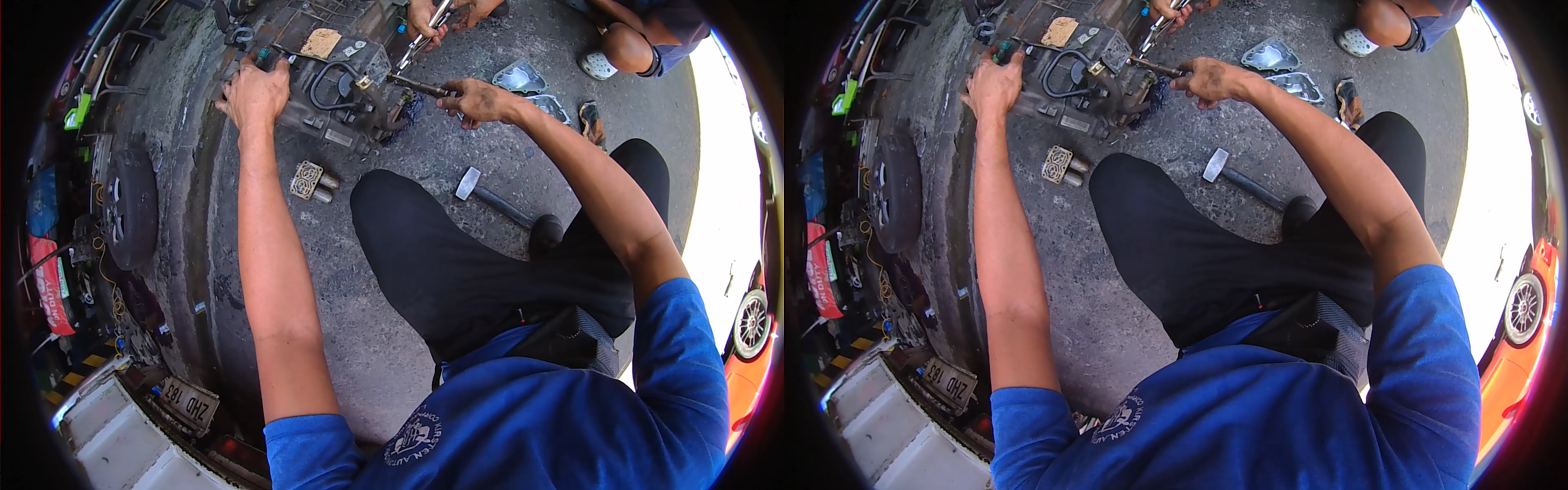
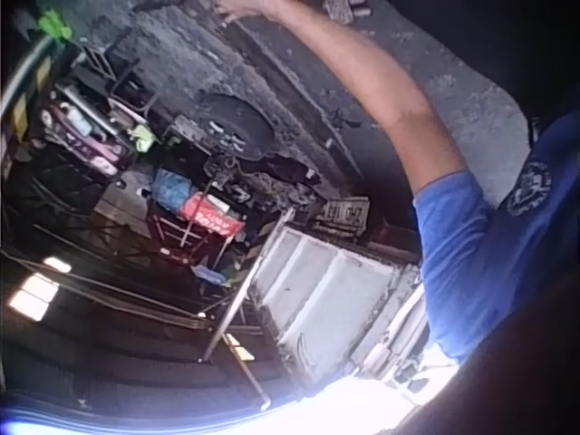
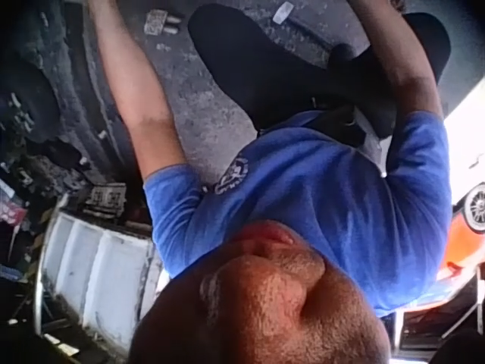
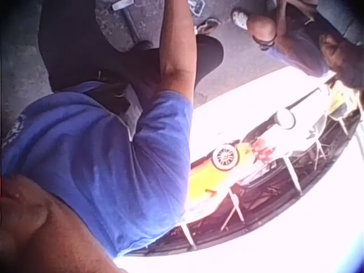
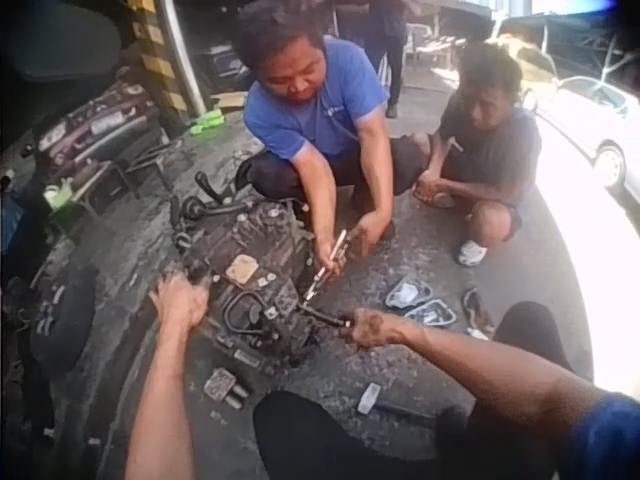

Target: Disassembling or repairing components on an engine block using a hammer, pliers, and other tools.

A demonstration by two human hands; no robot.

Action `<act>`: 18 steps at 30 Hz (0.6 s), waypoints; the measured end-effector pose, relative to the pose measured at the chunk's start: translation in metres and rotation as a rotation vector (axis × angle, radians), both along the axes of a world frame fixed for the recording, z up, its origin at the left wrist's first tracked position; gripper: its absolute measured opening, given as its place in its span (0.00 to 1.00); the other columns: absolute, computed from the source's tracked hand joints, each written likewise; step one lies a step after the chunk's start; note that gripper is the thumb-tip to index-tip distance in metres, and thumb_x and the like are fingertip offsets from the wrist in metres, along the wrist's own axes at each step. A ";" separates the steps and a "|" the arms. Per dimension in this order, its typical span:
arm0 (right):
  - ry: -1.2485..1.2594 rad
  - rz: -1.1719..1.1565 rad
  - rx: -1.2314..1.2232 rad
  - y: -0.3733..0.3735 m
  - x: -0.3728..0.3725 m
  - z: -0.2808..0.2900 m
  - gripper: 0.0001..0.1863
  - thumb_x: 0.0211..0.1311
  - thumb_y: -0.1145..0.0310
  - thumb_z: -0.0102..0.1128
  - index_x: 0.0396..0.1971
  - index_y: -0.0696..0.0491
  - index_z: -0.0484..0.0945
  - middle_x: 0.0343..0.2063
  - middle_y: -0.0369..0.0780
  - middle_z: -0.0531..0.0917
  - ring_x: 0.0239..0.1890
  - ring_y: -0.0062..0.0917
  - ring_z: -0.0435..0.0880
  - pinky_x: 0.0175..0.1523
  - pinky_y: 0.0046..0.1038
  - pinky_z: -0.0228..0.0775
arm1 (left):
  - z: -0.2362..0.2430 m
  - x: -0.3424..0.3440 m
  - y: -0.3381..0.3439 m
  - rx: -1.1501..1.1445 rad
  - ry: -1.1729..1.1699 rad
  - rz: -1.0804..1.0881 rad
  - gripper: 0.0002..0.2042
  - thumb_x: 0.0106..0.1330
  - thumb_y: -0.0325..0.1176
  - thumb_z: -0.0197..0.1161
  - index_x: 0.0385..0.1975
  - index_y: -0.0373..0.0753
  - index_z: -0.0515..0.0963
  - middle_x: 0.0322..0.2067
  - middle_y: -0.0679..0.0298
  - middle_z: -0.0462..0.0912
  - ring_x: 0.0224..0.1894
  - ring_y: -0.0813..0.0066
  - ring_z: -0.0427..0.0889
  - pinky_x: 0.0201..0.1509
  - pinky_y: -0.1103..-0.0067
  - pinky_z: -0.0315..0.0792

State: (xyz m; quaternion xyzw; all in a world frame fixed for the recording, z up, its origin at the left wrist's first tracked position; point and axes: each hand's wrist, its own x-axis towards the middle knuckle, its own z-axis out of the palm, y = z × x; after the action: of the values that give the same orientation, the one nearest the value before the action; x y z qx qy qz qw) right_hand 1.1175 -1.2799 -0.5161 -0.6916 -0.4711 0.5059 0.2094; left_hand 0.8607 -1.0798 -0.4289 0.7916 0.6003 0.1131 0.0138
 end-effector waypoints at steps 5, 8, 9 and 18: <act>-0.125 0.150 -0.102 -0.043 0.013 0.003 0.36 0.64 0.50 0.52 0.59 0.65 0.60 0.18 0.43 0.77 0.24 0.25 0.80 0.27 0.26 0.74 | 0.003 0.008 0.002 -0.073 0.205 0.019 0.46 0.55 0.71 0.43 0.63 0.36 0.59 0.57 0.45 0.69 0.63 0.47 0.61 0.67 0.55 0.46; -0.104 -0.041 -0.013 -0.046 0.014 -0.009 0.43 0.60 0.43 0.53 0.60 0.66 0.58 0.21 0.45 0.78 0.24 0.24 0.80 0.27 0.25 0.74 | 0.001 0.013 -0.001 -0.061 0.157 0.062 0.46 0.55 0.69 0.47 0.62 0.33 0.59 0.60 0.45 0.63 0.65 0.49 0.58 0.69 0.55 0.43; -0.024 -0.127 0.050 -0.040 0.012 -0.015 0.48 0.57 0.38 0.53 0.60 0.68 0.57 0.23 0.44 0.78 0.24 0.24 0.80 0.28 0.24 0.74 | 0.002 0.014 -0.001 -0.053 0.164 0.066 0.45 0.56 0.69 0.47 0.62 0.34 0.60 0.60 0.46 0.65 0.65 0.51 0.59 0.69 0.56 0.43; 0.069 -0.336 0.074 0.027 -0.014 -0.052 0.28 0.60 0.50 0.51 0.43 0.64 0.76 0.35 0.56 0.80 0.41 0.48 0.81 0.45 0.39 0.73 | 0.000 0.022 -0.001 0.016 0.194 0.050 0.41 0.55 0.65 0.53 0.60 0.36 0.65 0.55 0.47 0.71 0.60 0.52 0.67 0.66 0.63 0.53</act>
State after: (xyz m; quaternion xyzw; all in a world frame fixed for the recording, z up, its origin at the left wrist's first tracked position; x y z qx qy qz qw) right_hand 1.1030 -1.2533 -0.5686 -0.7348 -0.3597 0.4695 0.3322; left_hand 0.8830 -1.0808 -0.4285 0.7837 0.6174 0.0410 -0.0534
